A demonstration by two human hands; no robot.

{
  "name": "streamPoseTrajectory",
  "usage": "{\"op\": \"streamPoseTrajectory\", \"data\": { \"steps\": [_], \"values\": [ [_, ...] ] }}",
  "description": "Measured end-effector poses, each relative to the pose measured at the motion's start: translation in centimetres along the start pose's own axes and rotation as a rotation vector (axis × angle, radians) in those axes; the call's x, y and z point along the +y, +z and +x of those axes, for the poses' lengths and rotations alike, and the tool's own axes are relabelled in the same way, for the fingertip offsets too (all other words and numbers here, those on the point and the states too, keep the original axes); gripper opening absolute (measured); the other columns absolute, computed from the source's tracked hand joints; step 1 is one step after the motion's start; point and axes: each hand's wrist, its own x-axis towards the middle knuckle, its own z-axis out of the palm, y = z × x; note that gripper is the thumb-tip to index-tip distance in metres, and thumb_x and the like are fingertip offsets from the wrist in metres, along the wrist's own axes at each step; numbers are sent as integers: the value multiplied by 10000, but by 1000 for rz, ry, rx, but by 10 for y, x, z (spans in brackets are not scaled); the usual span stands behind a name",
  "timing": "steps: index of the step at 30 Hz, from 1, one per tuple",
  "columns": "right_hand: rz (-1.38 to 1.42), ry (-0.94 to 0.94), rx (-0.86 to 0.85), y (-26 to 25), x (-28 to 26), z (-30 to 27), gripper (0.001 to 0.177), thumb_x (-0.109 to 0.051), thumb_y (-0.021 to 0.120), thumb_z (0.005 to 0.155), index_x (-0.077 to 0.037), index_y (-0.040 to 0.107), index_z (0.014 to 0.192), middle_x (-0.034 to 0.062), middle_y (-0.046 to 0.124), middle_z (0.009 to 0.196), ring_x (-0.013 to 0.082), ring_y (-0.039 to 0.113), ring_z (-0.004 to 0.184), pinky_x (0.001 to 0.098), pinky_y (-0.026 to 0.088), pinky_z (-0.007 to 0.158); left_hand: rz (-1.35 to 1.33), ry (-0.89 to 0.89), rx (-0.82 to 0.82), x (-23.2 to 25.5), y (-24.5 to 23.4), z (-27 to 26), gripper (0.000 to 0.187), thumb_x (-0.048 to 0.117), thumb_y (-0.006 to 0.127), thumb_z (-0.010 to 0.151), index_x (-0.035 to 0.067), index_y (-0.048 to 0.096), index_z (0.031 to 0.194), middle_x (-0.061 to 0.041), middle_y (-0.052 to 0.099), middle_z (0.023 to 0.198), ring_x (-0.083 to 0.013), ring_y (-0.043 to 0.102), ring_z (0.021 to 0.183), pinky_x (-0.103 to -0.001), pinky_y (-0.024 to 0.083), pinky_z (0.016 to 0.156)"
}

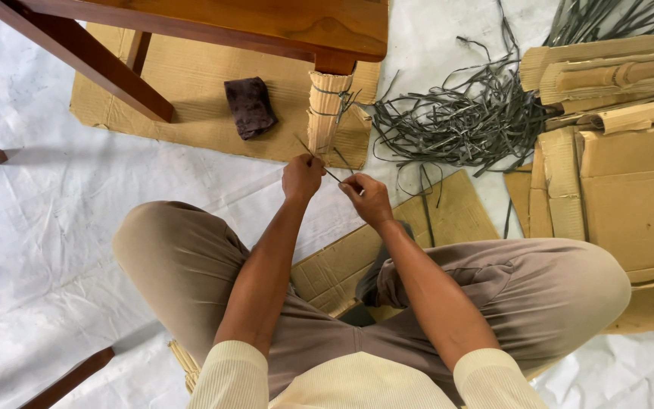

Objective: Polishing a wooden chair and wrapping its legs with protective material.

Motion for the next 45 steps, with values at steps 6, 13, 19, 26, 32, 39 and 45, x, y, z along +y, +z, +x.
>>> {"op": "streamPoseTrajectory", "data": {
  "steps": [6, 13, 19, 26, 32, 39, 45],
  "values": [
    [125, 302, -197, 0, 61, 6, 239, -286, 749, 944, -47, 741, 952, 38, 751, 832, 126, 698, 749, 301, 549, 694, -88, -163, 8, 2, -8, 3, 312, 325, 602, 926, 100, 797, 832, -6, 749, 745, -184, 706, 723, -360, 533, 711],
    [814, 690, -219, -11, 56, 21, 169, -240, 704, 975, -95, 648, 909, -33, 557, 713, 79, 482, 582, 267, 405, 536, -367, -211, 46, -12, 1, 17, 309, 321, 616, 942, 73, 780, 857, -10, 767, 749, -99, 682, 640, -302, 531, 635],
    [936, 870, -81, -16, 63, 43, 148, -196, 727, 925, -154, 602, 856, -89, 383, 632, 55, 278, 485, 257, 175, 420, -457, -209, 150, -3, -7, 20, 314, 323, 634, 939, 46, 775, 891, -32, 767, 760, -108, 699, 649, -296, 535, 622],
    [1047, 893, 425, -21, 79, 105, 145, -261, 692, 932, -117, 710, 931, -93, 327, 600, 53, 256, 462, 247, 187, 416, -596, 105, 314, -12, -3, 52, 267, 280, 684, 954, 19, 723, 989, -56, 767, 836, -139, 726, 737, -310, 571, 690],
    [978, 633, 124, -25, 30, 173, 87, -203, 695, 969, -128, 677, 1008, -93, 355, 622, 43, 288, 484, 251, 194, 429, -537, 511, 347, 53, -43, 44, 245, 214, 680, 974, 22, 710, 1123, -85, 748, 1047, -169, 701, 900, -324, 578, 779],
    [756, 353, -23, -3, 69, 220, 193, -179, 703, 1039, -40, 592, 1116, 7, 515, 888, 129, 461, 730, 298, 320, 566, -326, 288, 2, 67, -42, 102, 282, 274, 710, 990, 52, 678, 1163, -171, 795, 999, -258, 792, 873, -353, 588, 794],
    [440, 105, -57, -1, 127, 246, 308, -154, 712, 1026, -25, 566, 1265, 76, 529, 1145, 208, 491, 991, 344, 367, 805, 70, 978, 248, 20, -23, 148, 371, 80, 733, 716, 21, 729, 1082, -209, 751, 1058, -440, 665, 1032, -466, 523, 879]
  ]
}}
